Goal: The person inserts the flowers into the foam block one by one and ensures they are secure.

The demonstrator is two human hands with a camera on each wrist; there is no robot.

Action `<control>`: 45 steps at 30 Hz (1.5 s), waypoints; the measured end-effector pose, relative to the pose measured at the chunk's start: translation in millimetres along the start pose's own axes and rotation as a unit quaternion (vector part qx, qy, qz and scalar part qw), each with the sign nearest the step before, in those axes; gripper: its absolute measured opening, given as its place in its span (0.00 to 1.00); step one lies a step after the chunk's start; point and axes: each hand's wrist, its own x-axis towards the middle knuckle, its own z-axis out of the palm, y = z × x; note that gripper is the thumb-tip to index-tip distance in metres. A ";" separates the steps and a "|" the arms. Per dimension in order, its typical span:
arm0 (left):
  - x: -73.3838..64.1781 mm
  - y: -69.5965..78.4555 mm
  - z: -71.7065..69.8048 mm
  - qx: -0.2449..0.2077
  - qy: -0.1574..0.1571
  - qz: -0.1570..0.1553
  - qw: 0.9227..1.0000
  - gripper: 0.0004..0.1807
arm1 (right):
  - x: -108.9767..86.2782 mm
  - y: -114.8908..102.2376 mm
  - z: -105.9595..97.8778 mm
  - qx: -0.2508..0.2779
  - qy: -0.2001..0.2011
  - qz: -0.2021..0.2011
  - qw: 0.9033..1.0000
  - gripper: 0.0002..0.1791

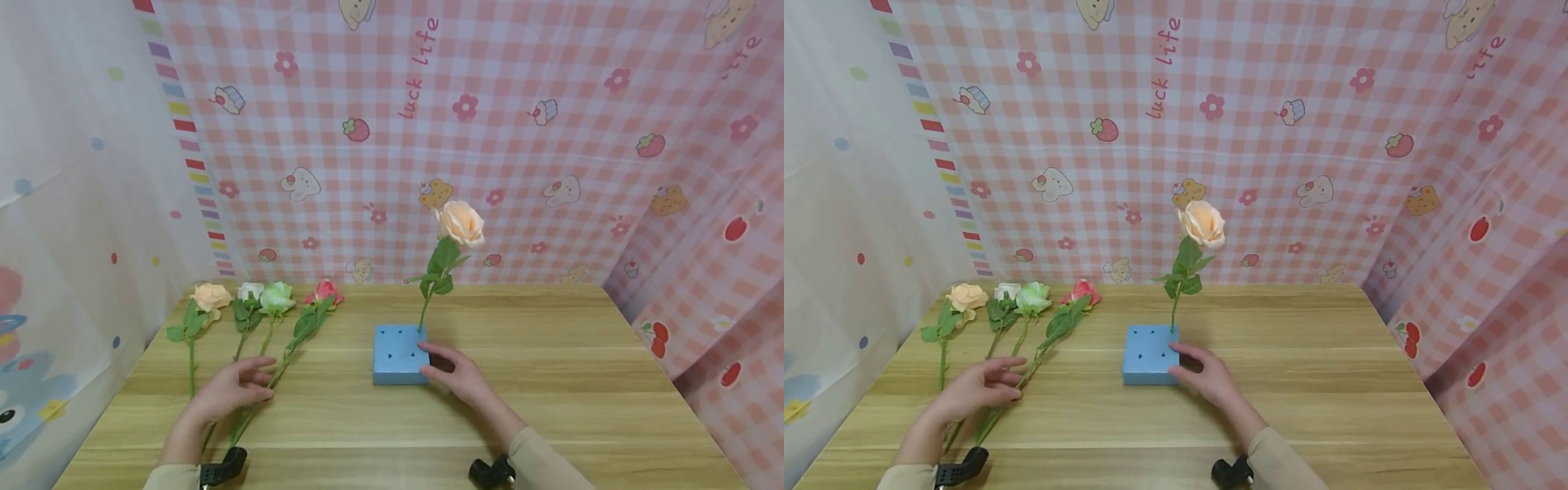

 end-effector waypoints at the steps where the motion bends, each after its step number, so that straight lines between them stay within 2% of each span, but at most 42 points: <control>1: 0.6 -0.4 0.0 -0.005 -0.004 -0.002 1.000 0.35 | -0.2 -0.2 -0.1 0.001 -0.001 -0.001 1.000 0.25; 11: 5.8 -1.4 3.5 -0.044 -0.039 -0.004 0.998 0.31 | -1.6 -3.6 -1.2 0.000 0.000 -0.001 1.000 0.25; 17: 8.1 -4.1 7.3 -0.071 -0.050 0.012 0.996 0.30 | -5.9 -14.7 -1.2 0.012 -0.001 -0.007 1.000 0.24; 23: 9.6 -3.9 8.6 -0.091 -0.058 0.024 0.994 0.31 | -2.0 -3.1 -0.5 0.011 -0.006 -0.010 1.000 0.25; 26: 11.3 -1.8 9.9 -0.093 -0.046 0.023 0.994 0.31 | -1.5 -1.6 -0.9 0.013 -0.007 -0.007 1.000 0.25; 36: 20.0 5.7 19.0 -0.090 0.046 0.004 0.995 0.31 | -1.7 -3.1 0.3 0.003 0.002 -0.001 1.000 0.25; 45: 28.9 19.3 28.8 -0.095 0.063 0.014 0.993 0.29 | -1.4 -2.0 0.4 -0.001 0.002 -0.004 1.000 0.25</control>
